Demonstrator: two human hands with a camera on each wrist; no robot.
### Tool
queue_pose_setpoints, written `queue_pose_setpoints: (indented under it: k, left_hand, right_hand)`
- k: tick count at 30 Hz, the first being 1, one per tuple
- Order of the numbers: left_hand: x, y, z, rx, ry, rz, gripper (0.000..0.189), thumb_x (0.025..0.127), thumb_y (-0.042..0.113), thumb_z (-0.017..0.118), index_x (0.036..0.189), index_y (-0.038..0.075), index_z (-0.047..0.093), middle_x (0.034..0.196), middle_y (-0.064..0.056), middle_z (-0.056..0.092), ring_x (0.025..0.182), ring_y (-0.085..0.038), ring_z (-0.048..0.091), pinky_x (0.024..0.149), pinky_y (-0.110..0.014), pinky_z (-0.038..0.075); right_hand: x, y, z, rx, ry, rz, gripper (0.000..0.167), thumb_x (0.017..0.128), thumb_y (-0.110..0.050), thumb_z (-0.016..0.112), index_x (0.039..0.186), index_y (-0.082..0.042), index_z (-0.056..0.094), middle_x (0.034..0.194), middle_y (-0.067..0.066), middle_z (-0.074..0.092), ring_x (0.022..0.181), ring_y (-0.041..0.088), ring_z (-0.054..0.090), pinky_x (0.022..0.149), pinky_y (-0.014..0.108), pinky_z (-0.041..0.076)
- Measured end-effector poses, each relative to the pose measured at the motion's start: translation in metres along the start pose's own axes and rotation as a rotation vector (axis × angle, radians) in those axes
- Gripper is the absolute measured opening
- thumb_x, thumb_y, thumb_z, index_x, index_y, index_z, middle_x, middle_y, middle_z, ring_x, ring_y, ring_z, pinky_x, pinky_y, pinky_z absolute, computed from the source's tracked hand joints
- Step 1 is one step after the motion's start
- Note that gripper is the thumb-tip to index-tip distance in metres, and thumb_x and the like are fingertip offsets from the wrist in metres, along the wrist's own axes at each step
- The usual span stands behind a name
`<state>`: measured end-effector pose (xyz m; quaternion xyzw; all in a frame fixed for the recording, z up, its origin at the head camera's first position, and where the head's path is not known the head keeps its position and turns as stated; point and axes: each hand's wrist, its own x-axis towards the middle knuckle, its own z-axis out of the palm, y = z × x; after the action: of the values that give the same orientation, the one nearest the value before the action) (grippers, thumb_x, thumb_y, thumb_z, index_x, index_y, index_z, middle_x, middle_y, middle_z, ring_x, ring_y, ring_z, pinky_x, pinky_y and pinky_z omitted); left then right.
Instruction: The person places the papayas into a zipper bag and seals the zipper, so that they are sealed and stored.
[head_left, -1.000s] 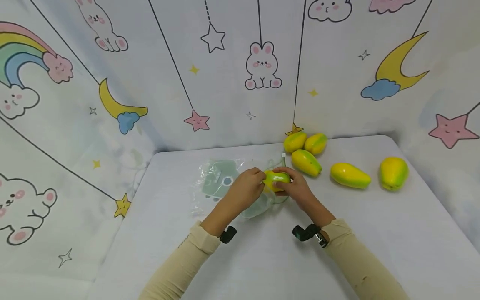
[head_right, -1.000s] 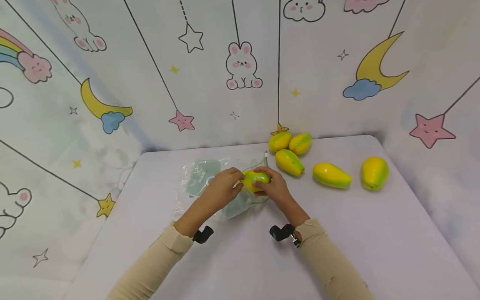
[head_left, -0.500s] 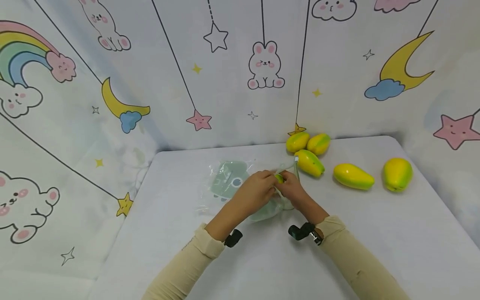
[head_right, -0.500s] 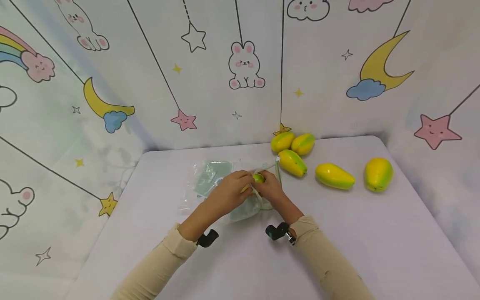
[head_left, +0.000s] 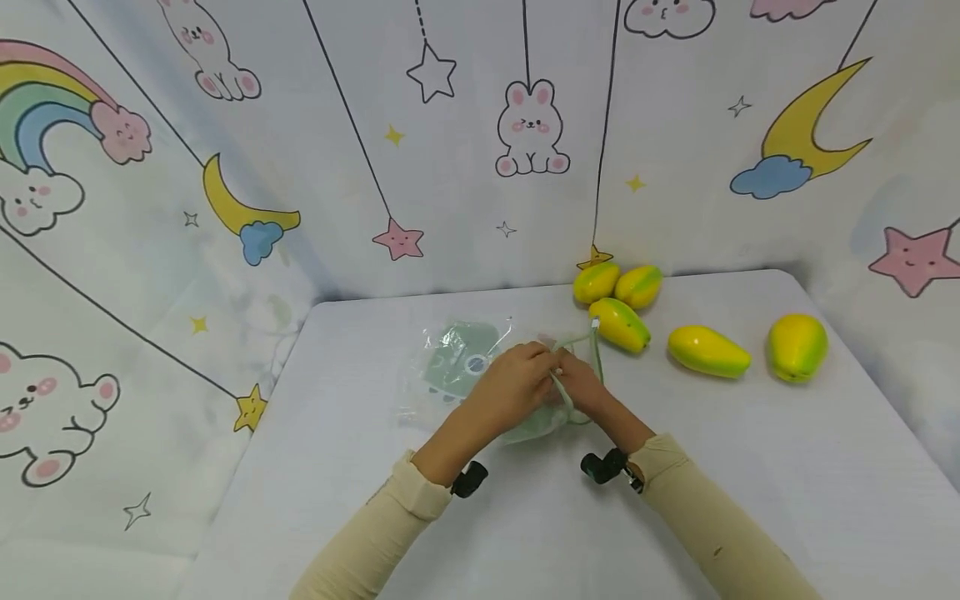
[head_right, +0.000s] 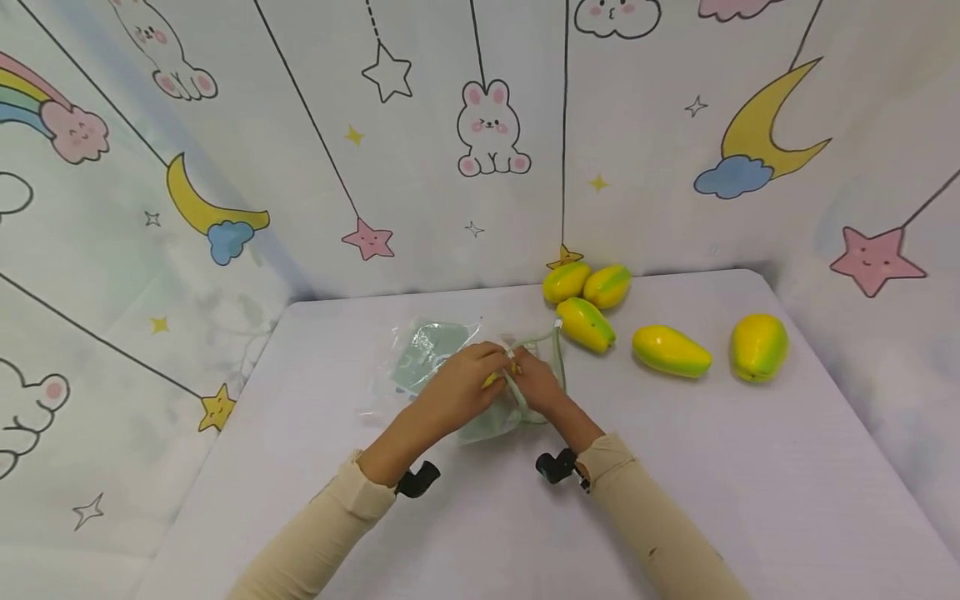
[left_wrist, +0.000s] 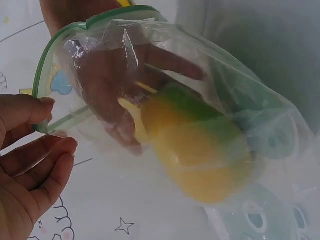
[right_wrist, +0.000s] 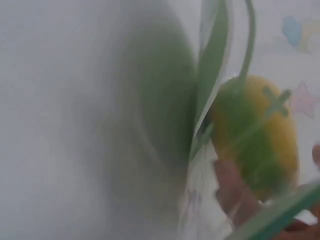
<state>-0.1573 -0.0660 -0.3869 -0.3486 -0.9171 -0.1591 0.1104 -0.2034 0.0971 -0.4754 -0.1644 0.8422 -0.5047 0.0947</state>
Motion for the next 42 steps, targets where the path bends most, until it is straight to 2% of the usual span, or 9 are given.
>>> queue_pose_setpoints:
  k: [6,10,14,17,21,25,29,33,42]
  left_hand:
    - [0.000,-0.001,0.003,-0.018,-0.030,-0.066,0.018,0.088,0.009,0.070,0.106,0.008,0.071,0.109,-0.003,0.068,0.098,-0.017,0.065,0.085,-0.024,0.054]
    - [-0.001,0.001,0.006,-0.035,-0.049,-0.097,0.019,0.089,0.011,0.069,0.108,0.009,0.070,0.113,-0.002,0.068,0.101,-0.016,0.065,0.087,-0.024,0.054]
    - [-0.002,0.003,0.007,-0.051,-0.036,-0.077,0.020,0.089,0.011,0.070,0.109,0.008,0.070,0.112,-0.003,0.068,0.100,-0.016,0.066,0.087,-0.024,0.055]
    - [-0.002,0.001,0.008,-0.050,-0.017,-0.069,0.020,0.089,0.012,0.070,0.109,0.008,0.070,0.112,-0.002,0.068,0.099,-0.016,0.066,0.086,-0.023,0.054]
    - [-0.002,-0.002,0.009,-0.051,-0.006,-0.085,0.020,0.089,0.012,0.070,0.108,0.008,0.071,0.112,-0.002,0.068,0.100,-0.016,0.066,0.086,-0.024,0.055]
    - [-0.005,-0.002,0.008,-0.053,-0.016,-0.097,0.020,0.089,0.012,0.071,0.108,0.009,0.071,0.113,-0.002,0.069,0.101,-0.016,0.066,0.086,-0.026,0.055]
    - [-0.008,-0.003,0.008,-0.050,-0.022,-0.098,0.020,0.089,0.013,0.070,0.108,0.009,0.070,0.114,-0.002,0.068,0.101,-0.016,0.066,0.086,-0.026,0.055]
    - [-0.010,-0.006,0.007,-0.055,-0.037,-0.113,0.020,0.090,0.013,0.069,0.109,0.009,0.070,0.114,-0.001,0.068,0.102,-0.016,0.066,0.086,-0.026,0.055]
    - [-0.017,-0.013,0.007,-0.058,-0.040,-0.122,0.020,0.090,0.014,0.070,0.109,0.009,0.070,0.114,-0.002,0.068,0.101,-0.016,0.066,0.084,-0.025,0.055]
  right_hand:
    - [-0.015,0.000,-0.024,-0.037,0.219,0.106,0.030,0.099,-0.018,0.054,0.122,0.000,0.061,0.115,0.025,0.066,0.085,0.036,0.070,0.062,0.034,0.060]
    - [-0.031,0.003,-0.049,-0.168,0.434,-0.028,0.021,0.095,-0.012,0.058,0.109,0.002,0.067,0.098,0.020,0.070,0.081,0.033,0.069,0.063,0.035,0.058]
    - [-0.049,0.012,-0.078,-0.435,0.575,-0.091,0.025,0.090,-0.007,0.061,0.112,0.004,0.063,0.115,0.027,0.062,0.102,0.043,0.061,0.083,0.056,0.052]
    - [-0.062,0.021,-0.099,-0.629,0.537,-0.002,0.042,0.085,-0.004,0.061,0.124,0.005,0.052,0.136,0.038,0.041,0.124,0.058,0.040,0.099,0.072,0.033]
    - [-0.075,0.037,-0.117,-0.757,0.403,0.203,0.063,0.081,-0.002,0.056,0.140,0.003,0.034,0.145,0.047,0.017,0.130,0.071,0.014,0.101,0.083,0.013]
    - [-0.083,0.059,-0.126,-0.740,0.298,0.322,0.076,0.085,-0.001,0.049,0.153,-0.007,0.018,0.144,0.048,0.011,0.120,0.076,0.020,0.095,0.084,0.019]
    - [-0.083,0.076,-0.135,-0.735,0.321,0.252,0.074,0.087,-0.003,0.054,0.153,-0.012,0.023,0.129,0.048,0.023,0.096,0.067,0.040,0.077,0.072,0.038]
    - [-0.080,0.089,-0.144,-0.732,0.372,0.167,0.066,0.086,-0.006,0.065,0.146,-0.008,0.036,0.114,0.047,0.032,0.088,0.060,0.044,0.067,0.063,0.042]
    - [-0.074,0.095,-0.144,-0.662,0.280,0.213,0.076,0.094,-0.011,0.058,0.157,-0.020,0.017,0.118,0.052,0.033,0.062,0.045,0.054,0.054,0.054,0.049]
